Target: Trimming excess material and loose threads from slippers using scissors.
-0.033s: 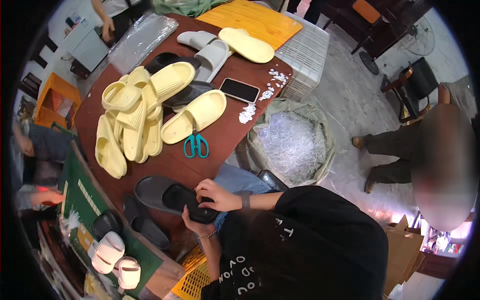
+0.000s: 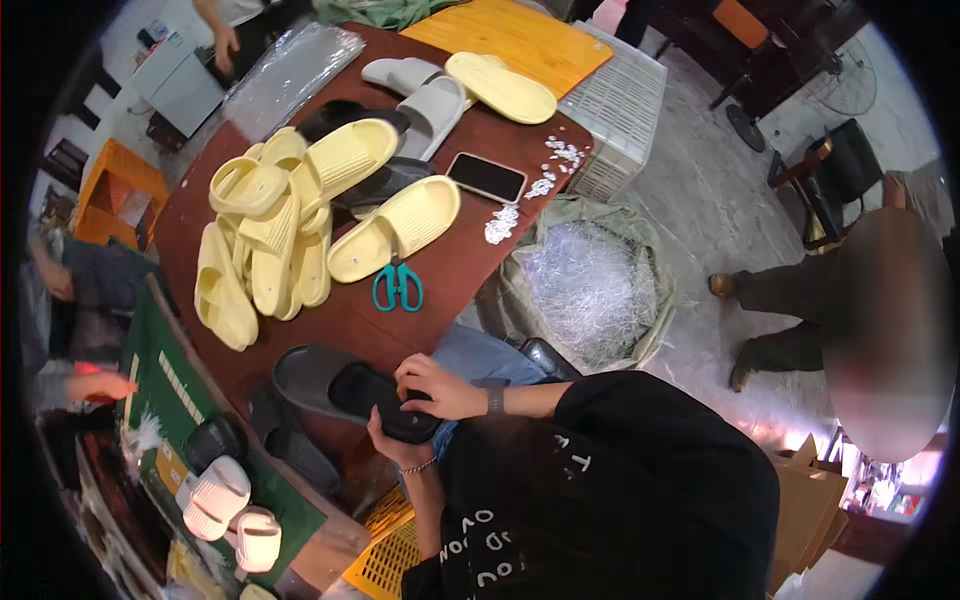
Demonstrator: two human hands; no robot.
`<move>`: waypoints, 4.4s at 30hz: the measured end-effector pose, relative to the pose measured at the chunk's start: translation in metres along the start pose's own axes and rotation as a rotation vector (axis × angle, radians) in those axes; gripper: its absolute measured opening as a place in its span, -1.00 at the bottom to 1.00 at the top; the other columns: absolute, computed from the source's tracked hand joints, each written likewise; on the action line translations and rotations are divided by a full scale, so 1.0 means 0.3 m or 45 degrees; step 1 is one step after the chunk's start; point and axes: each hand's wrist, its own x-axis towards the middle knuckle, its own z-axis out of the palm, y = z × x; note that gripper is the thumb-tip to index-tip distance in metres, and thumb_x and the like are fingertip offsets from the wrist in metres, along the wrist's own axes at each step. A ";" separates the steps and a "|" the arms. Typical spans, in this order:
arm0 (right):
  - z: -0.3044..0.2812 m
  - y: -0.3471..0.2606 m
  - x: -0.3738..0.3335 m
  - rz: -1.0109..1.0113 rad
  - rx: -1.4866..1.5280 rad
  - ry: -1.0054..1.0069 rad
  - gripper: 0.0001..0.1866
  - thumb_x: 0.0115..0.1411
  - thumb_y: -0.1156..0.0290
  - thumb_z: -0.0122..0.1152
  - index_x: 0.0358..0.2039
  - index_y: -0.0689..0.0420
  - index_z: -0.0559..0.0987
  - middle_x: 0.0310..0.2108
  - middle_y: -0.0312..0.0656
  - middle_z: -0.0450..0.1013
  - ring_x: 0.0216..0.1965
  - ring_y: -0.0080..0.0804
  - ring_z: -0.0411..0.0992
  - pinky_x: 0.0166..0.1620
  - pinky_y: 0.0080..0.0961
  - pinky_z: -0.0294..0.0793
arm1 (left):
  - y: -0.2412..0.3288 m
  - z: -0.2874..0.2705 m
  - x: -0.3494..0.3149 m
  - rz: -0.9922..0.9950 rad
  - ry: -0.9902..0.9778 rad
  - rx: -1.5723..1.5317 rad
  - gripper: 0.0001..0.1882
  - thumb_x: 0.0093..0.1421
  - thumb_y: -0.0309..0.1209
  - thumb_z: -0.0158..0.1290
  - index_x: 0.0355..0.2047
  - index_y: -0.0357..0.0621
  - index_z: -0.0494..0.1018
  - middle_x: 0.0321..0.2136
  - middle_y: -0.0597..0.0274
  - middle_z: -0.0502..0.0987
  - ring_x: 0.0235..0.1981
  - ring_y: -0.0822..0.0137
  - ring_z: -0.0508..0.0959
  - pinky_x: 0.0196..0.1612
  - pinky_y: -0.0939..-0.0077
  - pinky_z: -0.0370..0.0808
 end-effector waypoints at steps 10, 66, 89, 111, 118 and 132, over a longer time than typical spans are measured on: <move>-0.075 0.031 -0.019 0.079 0.019 0.035 -0.82 -0.05 0.37 0.34 -0.51 0.08 0.48 -0.20 -0.18 0.32 -0.03 -0.18 0.24 0.06 -0.29 0.19 | 0.011 -0.009 0.031 0.064 0.021 -0.162 -0.43 0.16 -0.09 -0.13 0.01 -0.30 0.32 -0.06 0.01 0.45 -0.06 0.14 0.45 0.06 0.27 0.35; -0.168 -0.166 0.001 1.499 0.852 -0.222 -0.80 0.21 0.33 0.05 -0.50 0.15 0.50 -0.69 -0.26 0.42 -0.74 -0.61 0.23 -0.64 -0.67 0.11 | 0.159 -0.271 -0.056 0.043 0.722 0.289 -0.85 0.19 -0.35 0.00 -0.46 -0.11 0.33 -0.62 0.29 0.41 -0.65 0.43 0.41 -0.60 0.57 0.35; 0.120 -0.080 0.192 0.854 0.940 -0.213 -0.71 0.30 0.22 0.02 -0.08 0.14 0.41 -0.28 -0.27 0.45 -0.35 -0.60 0.40 -0.34 -0.65 0.38 | 0.944 -0.587 0.266 0.718 -0.449 -0.321 -0.66 0.32 -0.29 -0.20 0.03 -0.16 0.29 -0.10 0.13 0.47 -0.10 0.20 0.45 0.01 0.28 0.42; -0.162 0.279 0.174 0.226 -0.867 0.351 -0.78 0.00 0.32 0.21 -0.42 0.13 0.39 -0.39 -0.10 0.33 -0.28 -0.08 0.33 -0.30 -0.23 0.40 | 0.693 -0.126 0.764 0.200 0.026 0.339 -0.56 0.15 -0.14 0.09 -0.08 -0.15 0.32 -0.24 0.17 0.41 -0.36 0.34 0.33 -0.37 0.55 0.30; -0.183 0.252 0.206 0.341 -0.717 0.586 -0.61 -0.10 0.42 0.32 -0.27 0.18 0.37 -0.10 -0.02 0.26 -0.06 -0.01 0.27 -0.08 -0.26 0.40 | 0.419 -0.082 0.355 0.676 0.239 0.494 -0.62 0.24 -0.31 0.02 0.02 -0.18 0.31 -0.21 0.19 0.46 -0.27 0.30 0.46 -0.20 0.49 0.38; -0.250 0.272 0.176 0.702 -0.524 0.716 -0.39 -0.16 0.43 0.34 -0.10 0.20 0.24 -0.35 0.13 0.45 -0.29 0.02 0.49 -0.22 -0.20 0.47 | 0.054 -0.521 -0.031 0.499 0.506 0.443 -0.70 0.28 -0.38 -0.10 -0.04 -0.31 0.28 -0.13 0.02 0.38 -0.17 0.04 0.47 -0.06 0.26 0.48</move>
